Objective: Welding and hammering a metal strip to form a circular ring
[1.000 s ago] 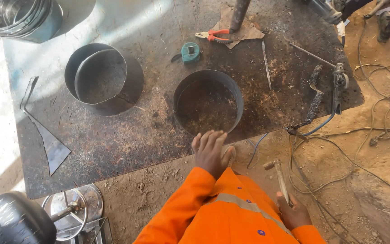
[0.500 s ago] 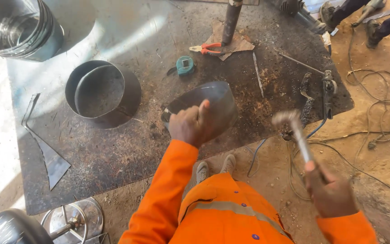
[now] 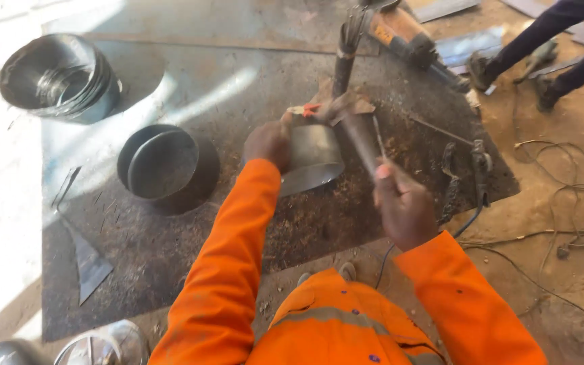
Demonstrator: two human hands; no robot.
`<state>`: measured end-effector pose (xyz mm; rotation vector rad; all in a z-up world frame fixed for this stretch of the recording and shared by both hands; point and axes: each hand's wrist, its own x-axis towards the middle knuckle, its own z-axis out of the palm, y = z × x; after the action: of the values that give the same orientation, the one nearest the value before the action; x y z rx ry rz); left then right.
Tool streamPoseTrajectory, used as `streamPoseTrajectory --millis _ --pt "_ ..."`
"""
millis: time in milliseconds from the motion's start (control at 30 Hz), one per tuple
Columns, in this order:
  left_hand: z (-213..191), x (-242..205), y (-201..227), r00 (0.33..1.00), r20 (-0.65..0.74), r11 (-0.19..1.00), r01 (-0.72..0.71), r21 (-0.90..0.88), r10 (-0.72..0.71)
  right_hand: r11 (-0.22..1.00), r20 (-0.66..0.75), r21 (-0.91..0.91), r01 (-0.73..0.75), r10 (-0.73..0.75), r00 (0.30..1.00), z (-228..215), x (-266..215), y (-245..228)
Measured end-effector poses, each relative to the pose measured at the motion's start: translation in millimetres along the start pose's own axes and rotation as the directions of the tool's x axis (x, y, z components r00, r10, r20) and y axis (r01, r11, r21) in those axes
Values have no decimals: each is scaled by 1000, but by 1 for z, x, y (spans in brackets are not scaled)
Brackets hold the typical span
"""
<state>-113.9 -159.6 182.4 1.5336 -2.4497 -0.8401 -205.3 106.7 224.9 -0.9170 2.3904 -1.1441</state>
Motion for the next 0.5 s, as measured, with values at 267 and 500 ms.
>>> streamPoseTrajectory --millis 267,500 --pt "1 2 43 980 118 977 -140 -161 160 949 -6 -190 -252 256 967 -6 21 -1" --pt "5 12 55 929 244 878 -142 -458 277 962 -279 233 145 -77 957 -54 11 -33"
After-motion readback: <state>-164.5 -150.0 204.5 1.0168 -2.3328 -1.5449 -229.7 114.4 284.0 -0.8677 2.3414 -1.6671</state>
